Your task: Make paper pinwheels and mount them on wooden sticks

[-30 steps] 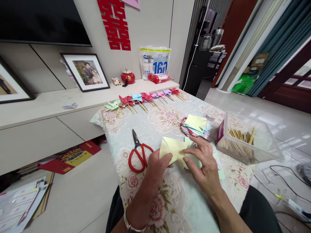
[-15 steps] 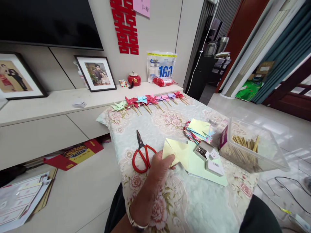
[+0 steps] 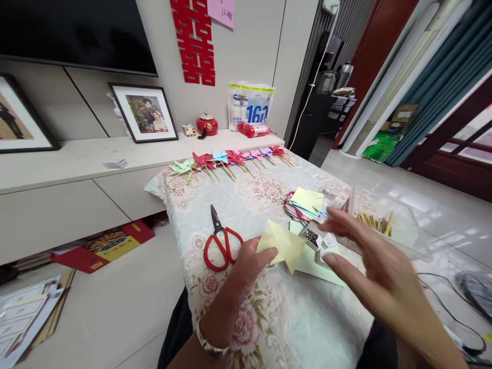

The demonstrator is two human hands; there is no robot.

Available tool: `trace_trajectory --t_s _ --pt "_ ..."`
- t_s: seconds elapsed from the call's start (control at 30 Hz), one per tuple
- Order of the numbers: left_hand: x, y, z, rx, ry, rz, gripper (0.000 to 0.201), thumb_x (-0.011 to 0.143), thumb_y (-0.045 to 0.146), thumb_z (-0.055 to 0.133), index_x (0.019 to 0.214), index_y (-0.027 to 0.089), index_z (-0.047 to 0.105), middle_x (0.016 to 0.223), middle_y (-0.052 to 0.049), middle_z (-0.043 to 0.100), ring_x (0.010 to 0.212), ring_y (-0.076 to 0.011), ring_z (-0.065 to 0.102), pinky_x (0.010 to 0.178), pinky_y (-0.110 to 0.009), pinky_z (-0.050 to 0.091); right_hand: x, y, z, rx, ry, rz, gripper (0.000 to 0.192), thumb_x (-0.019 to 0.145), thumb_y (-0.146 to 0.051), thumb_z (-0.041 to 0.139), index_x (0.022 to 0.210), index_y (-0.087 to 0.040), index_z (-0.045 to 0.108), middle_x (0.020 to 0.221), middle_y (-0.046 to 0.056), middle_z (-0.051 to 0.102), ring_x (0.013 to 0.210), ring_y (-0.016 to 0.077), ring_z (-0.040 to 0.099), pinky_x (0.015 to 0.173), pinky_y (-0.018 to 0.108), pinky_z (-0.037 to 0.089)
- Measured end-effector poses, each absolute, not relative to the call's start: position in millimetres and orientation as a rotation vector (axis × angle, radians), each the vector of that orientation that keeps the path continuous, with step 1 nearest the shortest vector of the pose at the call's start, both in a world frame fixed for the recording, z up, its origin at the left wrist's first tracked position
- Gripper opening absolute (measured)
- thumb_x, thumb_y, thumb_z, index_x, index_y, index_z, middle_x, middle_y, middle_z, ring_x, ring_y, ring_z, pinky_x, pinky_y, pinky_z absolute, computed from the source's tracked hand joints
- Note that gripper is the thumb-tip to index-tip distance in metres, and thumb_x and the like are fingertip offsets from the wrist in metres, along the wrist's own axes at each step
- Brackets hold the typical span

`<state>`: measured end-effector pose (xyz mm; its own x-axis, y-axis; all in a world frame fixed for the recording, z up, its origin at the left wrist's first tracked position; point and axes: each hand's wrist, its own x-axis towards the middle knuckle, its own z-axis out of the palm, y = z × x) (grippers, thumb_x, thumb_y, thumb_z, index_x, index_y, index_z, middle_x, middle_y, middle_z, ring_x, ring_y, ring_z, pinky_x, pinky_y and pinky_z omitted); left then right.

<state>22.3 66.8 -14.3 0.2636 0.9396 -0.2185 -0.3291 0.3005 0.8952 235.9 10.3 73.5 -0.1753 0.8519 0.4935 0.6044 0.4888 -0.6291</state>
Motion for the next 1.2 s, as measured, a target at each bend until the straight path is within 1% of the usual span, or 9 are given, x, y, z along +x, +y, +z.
trace_trajectory --t_s 0.13,0.23,0.37,0.47,0.73,0.87,1.0,1.1,1.2 --pt "21 68 -14 0.917 0.894 0.939 0.023 0.066 0.027 0.071 0.083 0.013 0.075 0.069 -0.004 0.071 0.064 -0.0174 0.060 0.061 -0.026 0.044 216 60 90 -1.448 -2.132 0.611 0.074 0.086 -0.031 0.064 0.155 -0.031 0.034 0.118 0.007 0.072 0.103 0.0289 0.068 0.092 0.049 0.052" --pt "20 70 -19 0.992 0.891 0.910 0.021 0.067 0.027 0.070 0.082 0.014 0.074 0.068 -0.003 0.068 0.062 -0.0168 0.057 0.059 -0.026 0.042 207 74 81 -1.521 -2.289 0.771 0.082 0.080 -0.024 0.065 0.156 -0.027 0.033 0.113 0.007 0.073 0.100 0.0278 0.069 0.091 0.046 0.052" --pt "20 73 -27 1.070 0.963 0.895 0.015 0.069 0.027 0.068 0.077 0.015 0.072 0.064 -0.002 0.065 0.059 -0.0152 0.054 0.055 -0.025 0.039 196 81 71 -1.528 -2.386 0.742 0.087 0.076 -0.022 0.068 0.156 -0.026 0.034 0.133 0.012 0.066 0.111 0.0320 0.066 0.091 0.044 0.051" --pt "21 74 -29 1.100 1.000 0.891 0.016 0.071 0.028 0.071 0.080 0.015 0.073 0.067 -0.002 0.065 0.060 -0.0153 0.054 0.056 -0.025 0.039 191 85 68 -1.495 -2.403 0.728 0.089 0.073 -0.020 0.069 0.155 -0.027 0.036 0.146 0.013 0.057 0.118 0.0335 0.063 0.093 0.044 0.050" --pt "22 72 -30 1.084 0.986 0.894 0.017 0.071 0.029 0.072 0.080 0.015 0.074 0.067 -0.002 0.066 0.061 -0.0168 0.056 0.056 -0.026 0.041 185 89 62 -1.498 -2.466 0.736 0.090 0.070 -0.012 0.063 0.156 -0.020 0.035 0.145 0.015 0.057 0.124 0.0344 0.060 0.100 0.047 0.048" --pt "21 72 -30 1.057 0.964 0.900 0.019 0.069 0.030 0.073 0.080 0.015 0.073 0.066 -0.002 0.065 0.060 -0.0160 0.055 0.055 -0.026 0.039 185 91 60 -1.453 -2.401 0.761 0.092 0.065 -0.008 0.060 0.153 -0.022 0.039 0.149 0.012 0.054 0.128 0.0326 0.058 0.103 0.045 0.047" --pt "18 72 -24 0.849 0.872 0.999 0.028 0.070 0.042 0.074 0.075 0.015 0.066 0.062 -0.001 0.062 0.056 -0.0134 0.051 0.051 -0.024 0.038 193 92 59 -1.500 -2.260 0.822 0.091 0.064 -0.008 0.059 0.152 -0.022 0.042 0.147 0.012 0.056 0.119 0.0314 0.063 0.097 0.045 0.050" --pt "17 71 -16 0.690 0.810 1.130 0.035 0.073 0.050 0.070 0.079 0.017 0.065 0.074 -0.004 0.067 0.065 -0.0153 0.056 0.054 -0.024 0.043 196 91 50 -1.472 -2.006 0.863 0.085 0.066 -0.011 0.061 0.149 -0.024 0.047 0.142 0.009 0.060 0.117 0.0303 0.063 0.095 0.043 0.051" --pt "17 69 -11 0.637 0.712 1.188 0.038 0.075 0.049 0.070 0.092 0.015 0.068 0.090 -0.009 0.073 0.076 -0.0190 0.063 0.060 -0.026 0.048 190 86 34 -1.380 -1.673 1.006 0.082 0.068 -0.016 0.062 0.149 -0.024 0.045 0.125 0.008 0.069 0.099 0.0269 0.069 0.079 0.038 0.056"
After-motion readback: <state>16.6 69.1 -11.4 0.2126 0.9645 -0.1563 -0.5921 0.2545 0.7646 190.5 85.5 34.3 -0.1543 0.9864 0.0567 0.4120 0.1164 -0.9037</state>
